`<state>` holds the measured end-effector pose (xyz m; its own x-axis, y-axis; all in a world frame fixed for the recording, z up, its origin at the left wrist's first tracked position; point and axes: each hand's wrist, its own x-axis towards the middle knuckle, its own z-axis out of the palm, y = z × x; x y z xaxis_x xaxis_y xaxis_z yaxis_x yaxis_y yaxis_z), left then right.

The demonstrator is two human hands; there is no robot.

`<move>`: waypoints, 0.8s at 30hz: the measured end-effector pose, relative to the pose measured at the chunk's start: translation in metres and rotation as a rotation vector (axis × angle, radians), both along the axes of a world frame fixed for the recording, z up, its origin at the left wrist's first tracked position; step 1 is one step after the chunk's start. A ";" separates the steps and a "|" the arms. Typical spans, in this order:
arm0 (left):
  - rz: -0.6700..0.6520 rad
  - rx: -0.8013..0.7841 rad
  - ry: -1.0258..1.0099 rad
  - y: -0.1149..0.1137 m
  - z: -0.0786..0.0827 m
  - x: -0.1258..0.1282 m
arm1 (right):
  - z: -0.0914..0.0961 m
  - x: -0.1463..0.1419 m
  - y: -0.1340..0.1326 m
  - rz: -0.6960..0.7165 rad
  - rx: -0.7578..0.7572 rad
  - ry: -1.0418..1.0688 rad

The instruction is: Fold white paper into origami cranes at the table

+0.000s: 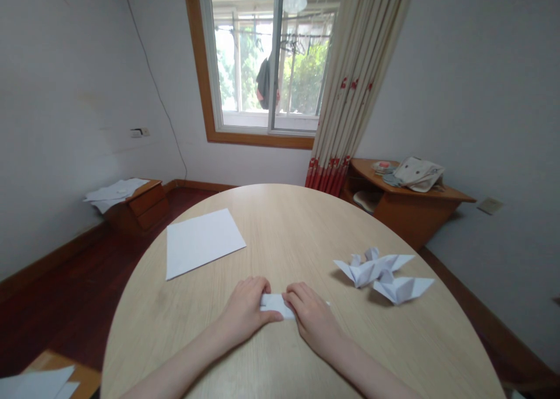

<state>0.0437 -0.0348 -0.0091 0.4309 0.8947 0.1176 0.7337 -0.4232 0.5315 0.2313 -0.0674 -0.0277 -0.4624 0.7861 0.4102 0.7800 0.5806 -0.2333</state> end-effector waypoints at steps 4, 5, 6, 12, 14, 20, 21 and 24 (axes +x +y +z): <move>0.015 0.030 0.072 0.000 0.001 -0.001 | 0.003 -0.001 -0.010 -0.014 -0.026 -0.006; 0.020 0.041 0.089 0.000 0.002 -0.002 | 0.002 -0.001 -0.012 -0.013 -0.031 -0.003; 0.026 0.050 0.104 0.000 0.003 -0.002 | -0.001 -0.001 -0.013 -0.009 -0.031 0.000; 0.036 0.164 0.146 0.003 0.004 -0.006 | -0.015 0.005 -0.006 0.037 -0.055 -0.018; 0.024 0.215 0.114 0.003 0.000 -0.006 | -0.014 0.005 -0.004 0.043 -0.094 -0.046; -0.129 0.342 0.032 0.002 -0.022 -0.003 | 0.000 0.006 -0.003 -0.001 -0.250 -0.156; -0.164 0.365 0.049 0.002 -0.026 -0.002 | 0.001 0.006 -0.003 -0.013 -0.272 -0.168; -0.249 0.429 0.135 -0.001 -0.035 -0.001 | 0.003 0.007 -0.002 -0.028 -0.306 -0.185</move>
<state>0.0423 -0.0356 -0.0442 0.6617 0.6460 0.3807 0.6327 -0.7535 0.1790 0.2383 -0.0689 -0.0245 -0.4833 0.8730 0.0651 0.8401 0.4834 -0.2461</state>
